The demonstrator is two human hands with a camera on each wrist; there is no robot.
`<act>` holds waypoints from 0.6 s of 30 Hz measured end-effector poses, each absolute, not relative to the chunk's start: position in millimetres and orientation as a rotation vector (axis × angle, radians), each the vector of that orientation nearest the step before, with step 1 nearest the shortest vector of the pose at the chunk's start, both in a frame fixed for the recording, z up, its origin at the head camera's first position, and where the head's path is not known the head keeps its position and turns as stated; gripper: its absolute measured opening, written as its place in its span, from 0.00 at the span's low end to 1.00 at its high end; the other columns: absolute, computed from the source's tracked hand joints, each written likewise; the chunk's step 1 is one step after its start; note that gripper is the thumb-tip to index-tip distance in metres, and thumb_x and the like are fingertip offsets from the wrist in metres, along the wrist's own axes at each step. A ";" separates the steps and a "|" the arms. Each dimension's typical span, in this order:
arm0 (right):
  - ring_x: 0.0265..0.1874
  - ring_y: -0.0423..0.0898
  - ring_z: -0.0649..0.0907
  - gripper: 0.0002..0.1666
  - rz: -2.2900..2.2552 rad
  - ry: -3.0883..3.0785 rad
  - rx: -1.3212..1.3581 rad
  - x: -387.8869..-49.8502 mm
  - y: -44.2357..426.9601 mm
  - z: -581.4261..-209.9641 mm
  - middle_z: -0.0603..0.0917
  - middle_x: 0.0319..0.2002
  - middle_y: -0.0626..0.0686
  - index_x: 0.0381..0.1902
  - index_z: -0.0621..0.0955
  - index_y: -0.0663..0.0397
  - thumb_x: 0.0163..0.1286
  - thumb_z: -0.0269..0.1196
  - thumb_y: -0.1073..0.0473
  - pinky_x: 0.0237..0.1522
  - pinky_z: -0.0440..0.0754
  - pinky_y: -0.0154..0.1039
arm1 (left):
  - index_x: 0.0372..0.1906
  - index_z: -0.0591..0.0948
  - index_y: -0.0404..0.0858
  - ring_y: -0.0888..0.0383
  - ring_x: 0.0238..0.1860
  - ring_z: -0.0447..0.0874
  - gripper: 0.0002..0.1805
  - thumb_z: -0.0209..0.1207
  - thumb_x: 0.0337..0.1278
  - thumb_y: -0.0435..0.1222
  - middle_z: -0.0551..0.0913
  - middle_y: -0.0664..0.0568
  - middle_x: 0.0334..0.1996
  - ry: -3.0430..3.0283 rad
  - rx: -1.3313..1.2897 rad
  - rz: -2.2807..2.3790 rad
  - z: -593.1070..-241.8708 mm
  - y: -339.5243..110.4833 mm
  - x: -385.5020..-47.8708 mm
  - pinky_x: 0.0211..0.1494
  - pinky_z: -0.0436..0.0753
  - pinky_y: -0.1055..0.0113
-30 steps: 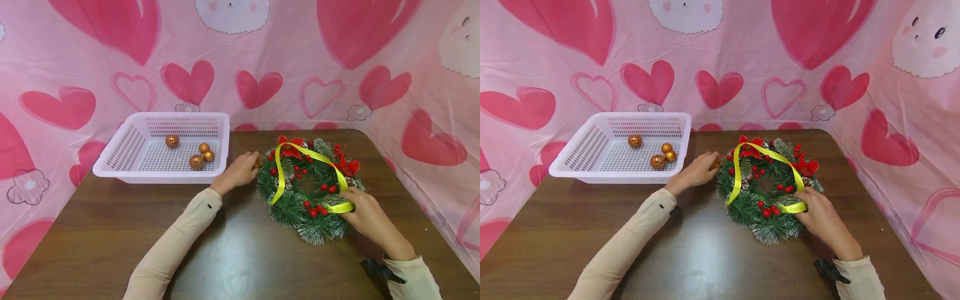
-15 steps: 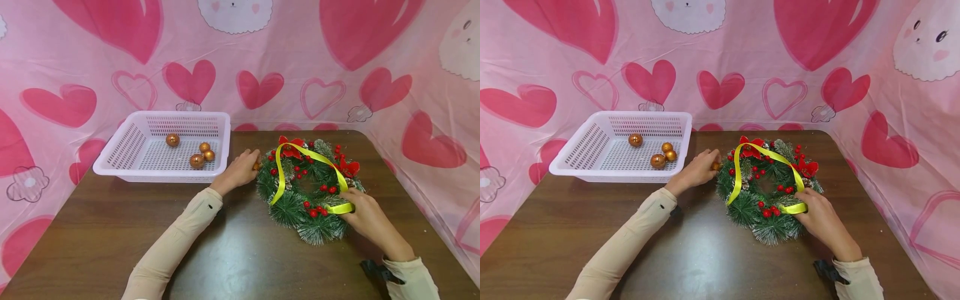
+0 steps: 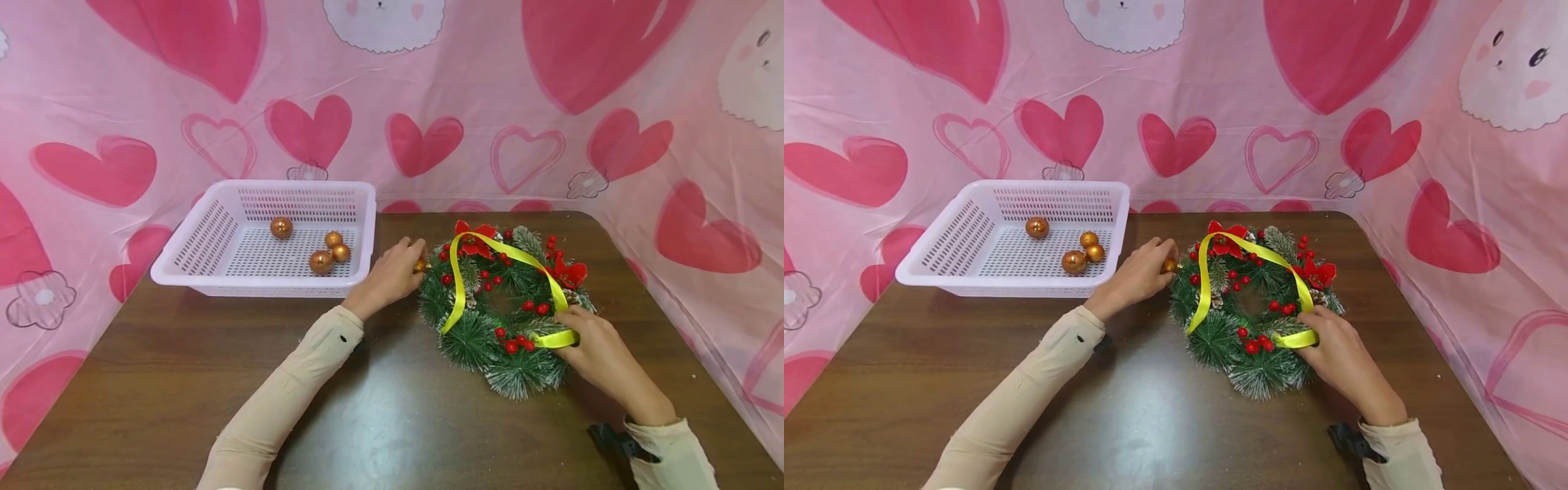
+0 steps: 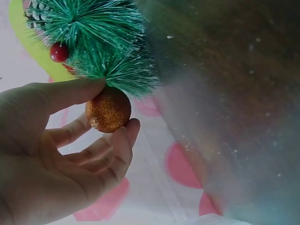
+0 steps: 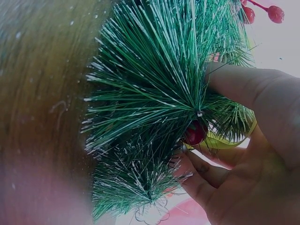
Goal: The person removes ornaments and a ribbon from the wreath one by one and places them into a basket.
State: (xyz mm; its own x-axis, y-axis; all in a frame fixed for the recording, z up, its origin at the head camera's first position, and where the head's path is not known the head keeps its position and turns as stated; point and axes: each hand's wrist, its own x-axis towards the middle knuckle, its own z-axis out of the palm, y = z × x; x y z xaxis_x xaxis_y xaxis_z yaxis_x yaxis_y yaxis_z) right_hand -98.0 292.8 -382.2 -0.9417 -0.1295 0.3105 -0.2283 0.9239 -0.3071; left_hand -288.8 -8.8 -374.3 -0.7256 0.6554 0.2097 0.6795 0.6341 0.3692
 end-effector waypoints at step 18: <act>0.33 0.56 0.81 0.21 0.508 -2.811 0.253 -97.6 291.9 -382.2 0.82 0.39 0.62 0.38 0.84 0.67 0.43 0.77 0.71 0.35 0.80 0.55 | 0.48 0.80 0.37 0.51 0.36 0.77 0.15 0.67 0.58 0.35 0.77 0.47 0.38 -2.720 -1.153 -0.710 -364.9 -8.8 -286.8 0.39 0.81 0.57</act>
State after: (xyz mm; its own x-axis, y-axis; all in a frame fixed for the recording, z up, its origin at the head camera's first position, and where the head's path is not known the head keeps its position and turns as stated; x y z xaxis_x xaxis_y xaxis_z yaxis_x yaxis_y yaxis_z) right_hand -97.6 291.9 -382.2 -0.9475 -0.1221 0.2956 -0.2178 0.9231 -0.3169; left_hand -286.8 -8.8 -364.9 -0.7073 0.6538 0.2690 0.7018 0.6036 0.3784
